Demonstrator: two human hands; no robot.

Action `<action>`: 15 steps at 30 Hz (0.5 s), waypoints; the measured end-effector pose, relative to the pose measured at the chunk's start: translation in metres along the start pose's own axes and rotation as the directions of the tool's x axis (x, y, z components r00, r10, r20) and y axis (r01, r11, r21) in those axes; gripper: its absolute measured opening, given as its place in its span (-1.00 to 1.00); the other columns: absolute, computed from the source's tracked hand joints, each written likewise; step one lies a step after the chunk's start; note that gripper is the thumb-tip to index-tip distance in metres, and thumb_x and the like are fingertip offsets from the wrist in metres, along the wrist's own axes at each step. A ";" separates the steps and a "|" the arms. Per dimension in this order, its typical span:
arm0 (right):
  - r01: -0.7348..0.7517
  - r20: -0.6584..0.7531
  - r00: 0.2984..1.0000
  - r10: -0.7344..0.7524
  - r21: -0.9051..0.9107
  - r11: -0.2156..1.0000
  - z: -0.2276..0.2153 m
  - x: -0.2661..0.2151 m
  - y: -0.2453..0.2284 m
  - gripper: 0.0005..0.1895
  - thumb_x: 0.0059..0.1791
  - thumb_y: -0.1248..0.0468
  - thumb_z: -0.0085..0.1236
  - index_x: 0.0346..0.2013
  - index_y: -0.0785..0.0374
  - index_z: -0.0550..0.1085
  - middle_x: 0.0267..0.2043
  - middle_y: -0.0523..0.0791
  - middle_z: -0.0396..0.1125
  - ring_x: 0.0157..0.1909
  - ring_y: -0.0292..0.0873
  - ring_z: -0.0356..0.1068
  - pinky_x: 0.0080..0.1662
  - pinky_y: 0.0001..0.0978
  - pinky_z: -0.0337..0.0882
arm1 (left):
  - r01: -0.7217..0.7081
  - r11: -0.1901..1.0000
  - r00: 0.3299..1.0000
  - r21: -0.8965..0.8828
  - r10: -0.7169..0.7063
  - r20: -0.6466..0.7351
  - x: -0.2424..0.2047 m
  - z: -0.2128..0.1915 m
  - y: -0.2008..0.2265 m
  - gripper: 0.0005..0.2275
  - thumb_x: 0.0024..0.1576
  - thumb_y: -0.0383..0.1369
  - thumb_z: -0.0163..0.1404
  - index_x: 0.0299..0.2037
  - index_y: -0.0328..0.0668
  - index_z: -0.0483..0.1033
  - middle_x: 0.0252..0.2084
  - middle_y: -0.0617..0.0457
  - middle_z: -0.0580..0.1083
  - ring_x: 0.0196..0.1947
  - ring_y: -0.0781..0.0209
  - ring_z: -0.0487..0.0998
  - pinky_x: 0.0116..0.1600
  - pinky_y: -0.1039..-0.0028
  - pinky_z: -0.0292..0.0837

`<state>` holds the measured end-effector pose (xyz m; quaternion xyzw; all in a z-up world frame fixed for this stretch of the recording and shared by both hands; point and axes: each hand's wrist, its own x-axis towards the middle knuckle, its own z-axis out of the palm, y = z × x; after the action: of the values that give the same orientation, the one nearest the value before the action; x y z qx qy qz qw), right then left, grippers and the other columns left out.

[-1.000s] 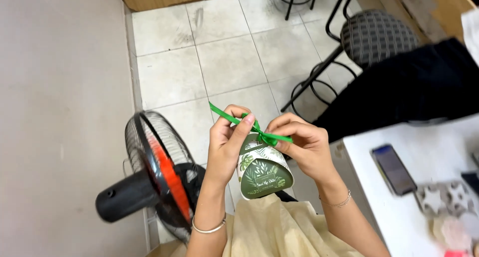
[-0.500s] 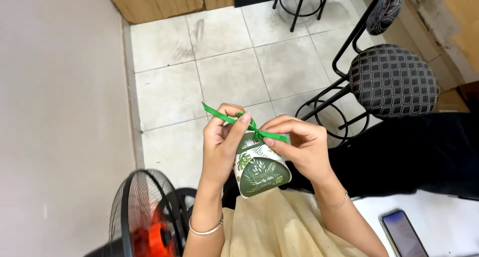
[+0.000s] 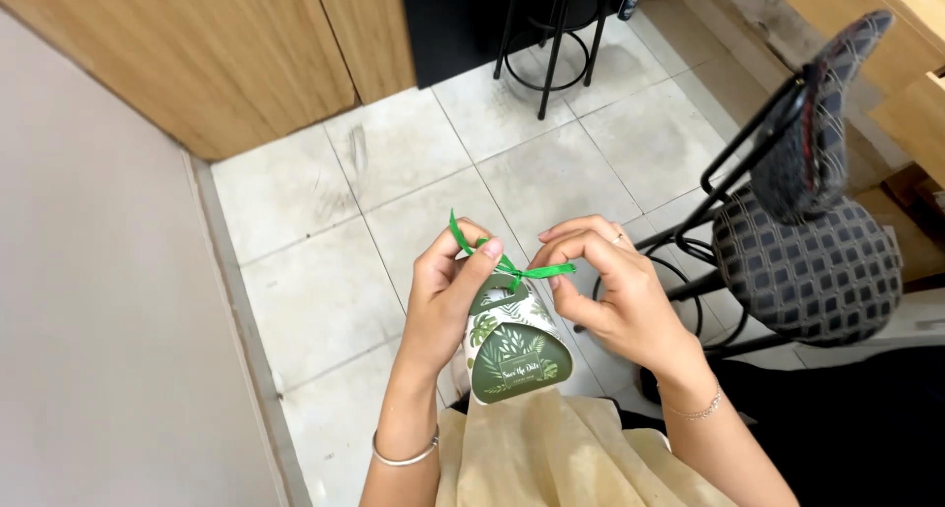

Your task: The person arranges and organizes small green gift boxes into a grid on a workbench.

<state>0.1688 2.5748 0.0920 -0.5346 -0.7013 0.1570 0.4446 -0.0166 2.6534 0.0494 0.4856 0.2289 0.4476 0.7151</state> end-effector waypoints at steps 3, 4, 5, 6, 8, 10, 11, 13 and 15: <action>-0.031 -0.060 0.998 0.027 -0.058 0.998 0.008 0.036 0.015 -0.87 -0.10 0.44 0.19 -0.27 0.26 0.47 -0.14 -0.11 0.48 0.07 -0.11 0.46 0.13 -0.23 0.33 | -0.010 1.000 0.999 -0.016 0.011 0.049 0.045 -0.019 0.004 -0.91 0.30 -0.44 0.01 -0.25 -0.25 0.42 -0.30 0.19 0.38 -0.38 0.51 0.38 -0.31 0.63 0.32; -0.048 -0.072 0.997 0.043 -0.062 0.997 0.010 0.042 0.020 -0.87 -0.10 0.44 0.19 -0.27 0.26 0.47 -0.14 -0.11 0.48 0.07 -0.11 0.46 0.13 -0.23 0.33 | 0.004 1.000 0.998 -0.016 -0.003 0.064 0.056 -0.024 0.004 -0.91 0.30 -0.44 0.01 -0.25 -0.25 0.42 -0.30 0.19 0.38 -0.38 0.51 0.38 -0.31 0.63 0.32; -0.073 -0.091 0.993 0.070 -0.038 0.997 0.011 0.048 0.026 -0.87 -0.09 0.44 0.19 -0.26 0.27 0.48 -0.15 -0.12 0.48 0.05 -0.12 0.47 0.12 -0.25 0.35 | -0.025 1.000 0.995 0.010 0.024 0.094 0.067 -0.027 0.003 -0.90 0.31 -0.44 -0.01 -0.26 -0.26 0.41 -0.28 0.18 0.37 -0.34 0.50 0.36 -0.26 0.62 0.31; -0.095 -0.113 0.989 0.093 -0.016 0.995 0.012 0.055 0.032 -0.86 -0.09 0.44 0.20 -0.25 0.27 0.48 -0.15 -0.12 0.49 0.04 -0.13 0.48 0.12 -0.27 0.36 | -0.060 0.998 0.990 0.035 0.055 0.126 0.080 -0.031 0.003 -0.89 0.32 -0.44 -0.03 -0.26 -0.26 0.39 -0.25 0.16 0.36 -0.31 0.49 0.34 -0.21 0.62 0.30; -0.132 -0.142 0.981 0.131 -0.003 0.991 0.012 0.068 0.046 -0.87 -0.08 0.44 0.21 -0.25 0.28 0.49 -0.16 -0.12 0.49 0.01 -0.14 0.48 0.11 -0.29 0.37 | -0.036 0.998 0.987 0.043 0.029 0.157 0.106 -0.037 -0.001 -0.86 0.33 -0.43 -0.04 -0.29 -0.26 0.37 -0.27 0.16 0.34 -0.31 0.47 0.31 -0.20 0.61 0.27; -0.171 -0.168 0.971 0.170 0.009 0.985 0.010 0.078 0.061 -0.87 -0.08 0.44 0.22 -0.25 0.28 0.50 -0.17 -0.12 0.50 -0.03 -0.15 0.49 0.11 -0.30 0.39 | -0.011 0.999 0.983 0.048 0.002 0.185 0.131 -0.037 -0.006 -0.83 0.33 -0.42 -0.05 -0.32 -0.25 0.34 -0.29 0.15 0.31 -0.31 0.45 0.28 -0.19 0.60 0.23; -0.193 -0.184 0.963 0.195 0.028 0.981 0.009 0.082 0.069 -0.88 -0.07 0.44 0.23 -0.25 0.29 0.51 -0.18 -0.12 0.50 -0.05 -0.16 0.48 0.09 -0.31 0.40 | -0.034 0.998 0.979 0.048 0.024 0.204 0.143 -0.035 -0.009 -0.82 0.34 -0.40 -0.07 -0.33 -0.24 0.31 -0.29 0.16 0.29 -0.30 0.44 0.25 -0.18 0.60 0.21; -0.217 -0.213 0.952 0.221 0.042 0.975 0.005 0.092 0.091 -0.88 -0.07 0.44 0.23 -0.25 0.30 0.51 -0.19 -0.12 0.50 -0.07 -0.17 0.48 0.07 -0.33 0.41 | -0.058 0.997 0.971 0.047 0.046 0.235 0.172 -0.032 -0.015 -0.80 0.35 -0.39 -0.09 -0.35 -0.22 0.28 -0.29 0.17 0.27 -0.30 0.43 0.22 -0.17 0.60 0.18; -0.247 -0.252 0.930 0.267 0.109 0.963 0.002 0.104 0.116 -0.90 -0.05 0.45 0.23 -0.24 0.32 0.51 -0.20 -0.11 0.50 -0.10 -0.22 0.47 0.01 -0.38 0.44 | -0.085 0.992 0.963 0.090 0.059 0.262 0.203 -0.030 -0.023 -0.78 0.34 -0.40 -0.10 -0.38 -0.22 0.25 -0.32 0.16 0.26 -0.33 0.41 0.18 -0.20 0.57 0.15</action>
<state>0.2350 2.7121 0.0578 -0.6208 -0.5534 0.1673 0.5296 0.0706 2.8403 0.0379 0.5834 0.1380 0.3940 0.6967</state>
